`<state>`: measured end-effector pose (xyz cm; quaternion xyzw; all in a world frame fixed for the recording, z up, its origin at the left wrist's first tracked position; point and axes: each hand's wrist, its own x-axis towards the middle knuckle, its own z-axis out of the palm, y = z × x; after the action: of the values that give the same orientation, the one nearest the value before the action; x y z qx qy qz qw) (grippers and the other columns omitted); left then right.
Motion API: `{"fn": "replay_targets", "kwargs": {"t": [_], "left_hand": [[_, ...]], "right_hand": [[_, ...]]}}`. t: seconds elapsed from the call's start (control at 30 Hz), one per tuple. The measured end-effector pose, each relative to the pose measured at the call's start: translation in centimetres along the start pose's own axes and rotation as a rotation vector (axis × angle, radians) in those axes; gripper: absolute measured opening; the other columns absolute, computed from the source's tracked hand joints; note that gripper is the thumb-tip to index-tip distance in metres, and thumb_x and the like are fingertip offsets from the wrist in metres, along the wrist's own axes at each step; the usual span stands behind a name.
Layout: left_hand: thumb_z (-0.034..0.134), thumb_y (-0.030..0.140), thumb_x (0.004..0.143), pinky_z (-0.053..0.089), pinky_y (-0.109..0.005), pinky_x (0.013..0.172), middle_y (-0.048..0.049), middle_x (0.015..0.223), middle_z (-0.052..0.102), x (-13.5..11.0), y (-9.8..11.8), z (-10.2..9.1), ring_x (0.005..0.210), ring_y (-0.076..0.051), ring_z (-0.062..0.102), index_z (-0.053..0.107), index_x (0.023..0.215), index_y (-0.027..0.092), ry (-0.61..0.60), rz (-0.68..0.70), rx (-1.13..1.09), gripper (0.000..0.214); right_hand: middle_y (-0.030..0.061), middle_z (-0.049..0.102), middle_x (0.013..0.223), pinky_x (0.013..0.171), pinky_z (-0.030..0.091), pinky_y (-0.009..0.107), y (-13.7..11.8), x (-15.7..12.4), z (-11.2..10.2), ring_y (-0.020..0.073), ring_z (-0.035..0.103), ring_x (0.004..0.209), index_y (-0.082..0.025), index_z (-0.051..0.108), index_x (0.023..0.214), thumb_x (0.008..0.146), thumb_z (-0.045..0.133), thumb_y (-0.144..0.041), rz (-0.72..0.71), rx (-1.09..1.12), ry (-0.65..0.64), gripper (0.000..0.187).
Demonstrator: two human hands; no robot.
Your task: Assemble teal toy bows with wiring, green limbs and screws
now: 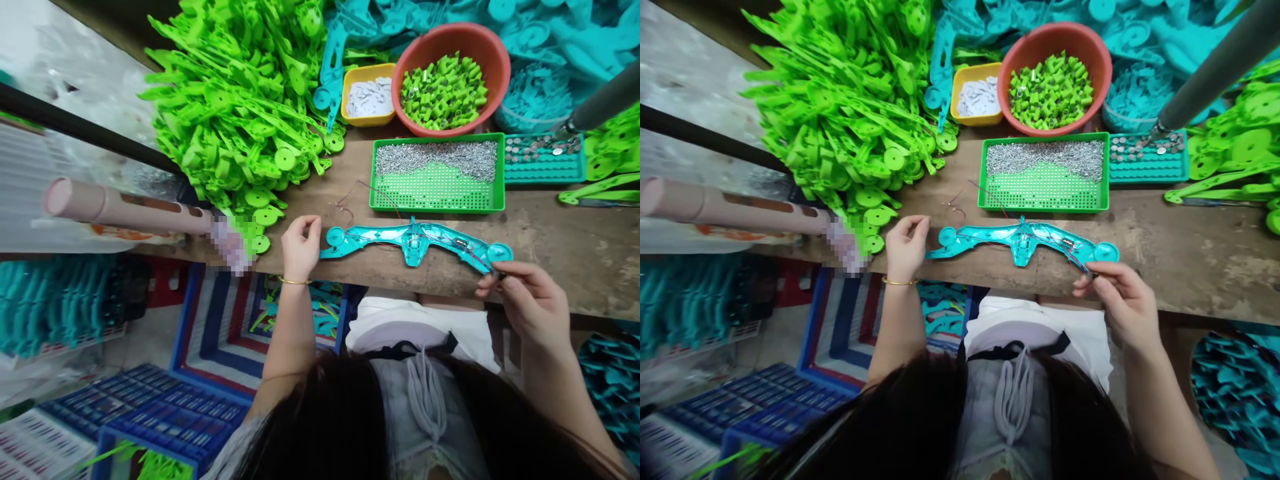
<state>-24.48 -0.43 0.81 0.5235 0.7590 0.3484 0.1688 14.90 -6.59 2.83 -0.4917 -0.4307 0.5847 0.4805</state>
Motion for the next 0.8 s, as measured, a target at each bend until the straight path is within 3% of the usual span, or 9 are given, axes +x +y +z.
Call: {"fn": "replay_targets", "kwargs": {"t": [0.17,0.4,0.53,0.63,0.8], "left_hand": [[0.054,0.037,0.088,0.049,-0.029,0.083,-0.0050,0.094,0.072,1.9,0.4,0.0,0.090,-0.018,0.066,0.069,0.093,0.017,-0.030,0.108,0.059,0.026],[0.056,0.028,0.089,0.046,-0.039,0.098,-0.0109,0.111,0.068,3.7,1.2,2.4,0.107,-0.025,0.061,0.065,0.111,0.015,-0.234,0.291,0.253,0.027],[0.059,0.024,0.087,0.043,-0.044,0.102,-0.0121,0.116,0.065,4.4,1.1,3.6,0.114,-0.029,0.057,0.069,0.100,0.017,-0.254,0.306,0.363,0.018],[0.059,0.024,0.086,0.044,-0.044,0.101,-0.0117,0.113,0.065,4.5,0.8,3.1,0.113,-0.029,0.058,0.069,0.089,0.017,-0.218,0.322,0.359,0.013],[0.058,0.031,0.087,0.046,-0.039,0.098,-0.0084,0.109,0.067,3.8,-0.3,0.7,0.107,-0.024,0.061,0.069,0.088,0.020,-0.151,0.350,0.244,0.016]], "right_hand": [[0.0011,0.074,0.086,0.070,0.062,0.026,0.2,0.1,0.2,0.0132,0.072,0.074,-0.026,0.069,0.110,0.089,0.065,-0.026,0.009,-0.030,0.014,0.021],[0.0005,0.075,0.084,0.070,0.062,0.023,-0.3,0.4,1.0,0.0116,0.072,0.071,-0.027,0.071,0.106,0.088,0.068,-0.030,0.029,-0.139,0.003,0.018],[0.0002,0.075,0.082,0.068,0.062,0.022,-0.5,0.5,1.3,0.0109,0.072,0.069,-0.026,0.070,0.105,0.088,0.067,-0.032,0.018,-0.157,-0.005,0.018],[0.0002,0.075,0.080,0.066,0.062,0.022,-0.2,0.6,1.3,0.0108,0.072,0.067,-0.025,0.070,0.103,0.088,0.067,-0.033,0.015,-0.142,0.018,0.017],[0.0000,0.074,0.080,0.062,0.061,0.022,0.1,0.9,1.4,0.0107,0.071,0.065,-0.024,0.069,0.101,0.087,0.068,-0.034,0.050,-0.082,0.077,0.017]]}}
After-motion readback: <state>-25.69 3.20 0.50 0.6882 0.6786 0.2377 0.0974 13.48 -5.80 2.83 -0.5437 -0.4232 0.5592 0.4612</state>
